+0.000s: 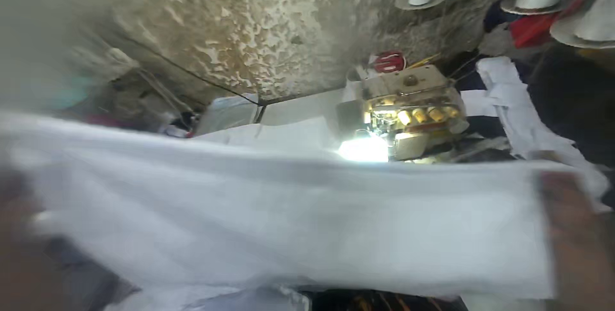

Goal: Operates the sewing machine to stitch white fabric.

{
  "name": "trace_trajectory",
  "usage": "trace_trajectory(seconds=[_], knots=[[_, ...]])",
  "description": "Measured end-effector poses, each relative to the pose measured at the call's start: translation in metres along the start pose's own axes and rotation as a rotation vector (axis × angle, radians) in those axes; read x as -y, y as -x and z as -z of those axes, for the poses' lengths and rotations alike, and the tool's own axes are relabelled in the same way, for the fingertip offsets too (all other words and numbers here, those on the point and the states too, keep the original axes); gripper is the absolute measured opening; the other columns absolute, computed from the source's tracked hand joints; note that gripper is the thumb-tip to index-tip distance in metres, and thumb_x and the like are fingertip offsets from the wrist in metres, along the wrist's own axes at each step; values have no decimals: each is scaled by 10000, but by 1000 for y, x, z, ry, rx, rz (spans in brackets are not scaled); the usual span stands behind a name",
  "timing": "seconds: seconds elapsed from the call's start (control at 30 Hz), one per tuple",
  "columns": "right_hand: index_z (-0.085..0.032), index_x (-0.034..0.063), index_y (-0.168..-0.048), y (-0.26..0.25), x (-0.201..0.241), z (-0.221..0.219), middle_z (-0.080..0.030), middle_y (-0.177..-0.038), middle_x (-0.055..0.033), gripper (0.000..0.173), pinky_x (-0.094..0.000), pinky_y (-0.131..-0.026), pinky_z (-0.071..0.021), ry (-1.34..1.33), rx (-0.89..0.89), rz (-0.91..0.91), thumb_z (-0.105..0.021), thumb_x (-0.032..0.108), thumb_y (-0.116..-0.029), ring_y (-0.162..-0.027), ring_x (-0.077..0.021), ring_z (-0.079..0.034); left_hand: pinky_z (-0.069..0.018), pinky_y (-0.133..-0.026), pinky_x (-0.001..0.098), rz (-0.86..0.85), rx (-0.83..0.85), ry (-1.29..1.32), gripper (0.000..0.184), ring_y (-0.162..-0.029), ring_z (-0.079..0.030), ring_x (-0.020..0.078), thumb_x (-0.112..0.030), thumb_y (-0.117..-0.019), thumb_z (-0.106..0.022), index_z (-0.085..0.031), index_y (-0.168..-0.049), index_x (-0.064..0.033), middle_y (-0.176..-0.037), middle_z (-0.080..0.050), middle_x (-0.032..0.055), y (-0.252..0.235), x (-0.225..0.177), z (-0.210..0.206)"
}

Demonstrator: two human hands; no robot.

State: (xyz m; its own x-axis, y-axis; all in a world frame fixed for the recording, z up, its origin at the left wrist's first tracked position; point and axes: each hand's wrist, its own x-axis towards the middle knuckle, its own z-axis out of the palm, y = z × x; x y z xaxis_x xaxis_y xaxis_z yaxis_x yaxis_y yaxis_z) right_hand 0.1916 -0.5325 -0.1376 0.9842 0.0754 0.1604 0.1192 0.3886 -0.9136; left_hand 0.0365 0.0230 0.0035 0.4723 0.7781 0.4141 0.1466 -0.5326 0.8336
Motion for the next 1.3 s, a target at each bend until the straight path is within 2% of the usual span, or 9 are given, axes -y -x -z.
trace_trajectory(seconds=[0.1,0.2,0.27,0.4,0.5,0.6,0.73,0.93,1.3], knots=[[-643,127,-1004,-41,-62,-67,-710,-792,44,280,-235,-641,-600,-25,-19,-346,-381,138,-1104,-686,-37,-678,-542,-818,190,84,63,100,266,-945,-634,-15,-273,-1077,-463,-488,-1328,-189,-1142,-642,-73,-61,18,-66],[-641,60,-1124,-65,-109,-88,-672,-875,8,213,-268,-681,-567,132,74,-402,-488,205,-1092,-739,-54,-641,-309,-1194,461,106,365,-89,781,-1496,-305,329,-205,-1078,-493,26,-1638,-41,-1670,-157,257,2,-9,-156],[-676,77,-1100,-69,-115,-95,-685,-858,30,228,-221,-635,-554,242,159,-323,-515,236,-1084,-689,-14,-626,-325,-1162,592,-43,677,-221,711,-1439,-377,479,-170,-1052,-571,-180,-1590,80,-1576,-307,367,52,-16,-215],[-662,131,-975,-63,-111,-97,-631,-711,11,291,-206,-484,-473,329,244,-234,-519,363,-1075,-524,-37,-552,-263,-1163,699,-534,1196,-159,547,-1395,-483,427,-314,-1012,-643,-561,-1427,33,-1448,-553,262,124,-18,-308],[-630,136,-1133,-42,-132,-85,-661,-808,14,280,-247,-566,-555,246,213,-320,-486,371,-1085,-631,-49,-627,-516,-886,549,-680,1220,-6,240,-941,-683,348,-155,-971,-679,-702,-976,84,-963,-700,222,141,-18,-339],[-631,13,-1173,-7,-169,-66,-722,-930,-44,185,-315,-747,-607,157,115,-378,-537,122,-1057,-797,-102,-702,-534,-851,494,-613,1146,7,181,-891,-681,322,-80,-985,-636,-697,-987,90,-949,-696,221,146,-17,-344],[-577,-13,-1079,28,-186,-51,-718,-773,-54,76,-272,-561,-606,20,-90,-442,-531,-27,-1021,-618,-132,-709,-539,-895,502,-587,1047,-53,173,-967,-695,333,-39,-997,-591,-714,-1051,70,-1031,-705,217,159,-1,-353],[-377,88,-1455,28,-186,-54,-700,-858,-127,447,-299,-492,-586,-91,-157,-622,-474,-45,-1039,-605,-203,-710,-515,-783,537,-596,1001,-225,284,-898,-682,349,-212,-1023,-619,-713,-954,46,-953,-687,207,170,-5,-358],[-552,17,-1076,29,-193,-60,-684,-738,-66,41,-254,-469,-560,-138,-273,-646,-522,23,-1049,-539,-131,-669,-525,-766,521,-649,908,-118,286,-864,-691,342,-183,-1026,-599,-713,-968,72,-939,-698,213,176,6,-349]])
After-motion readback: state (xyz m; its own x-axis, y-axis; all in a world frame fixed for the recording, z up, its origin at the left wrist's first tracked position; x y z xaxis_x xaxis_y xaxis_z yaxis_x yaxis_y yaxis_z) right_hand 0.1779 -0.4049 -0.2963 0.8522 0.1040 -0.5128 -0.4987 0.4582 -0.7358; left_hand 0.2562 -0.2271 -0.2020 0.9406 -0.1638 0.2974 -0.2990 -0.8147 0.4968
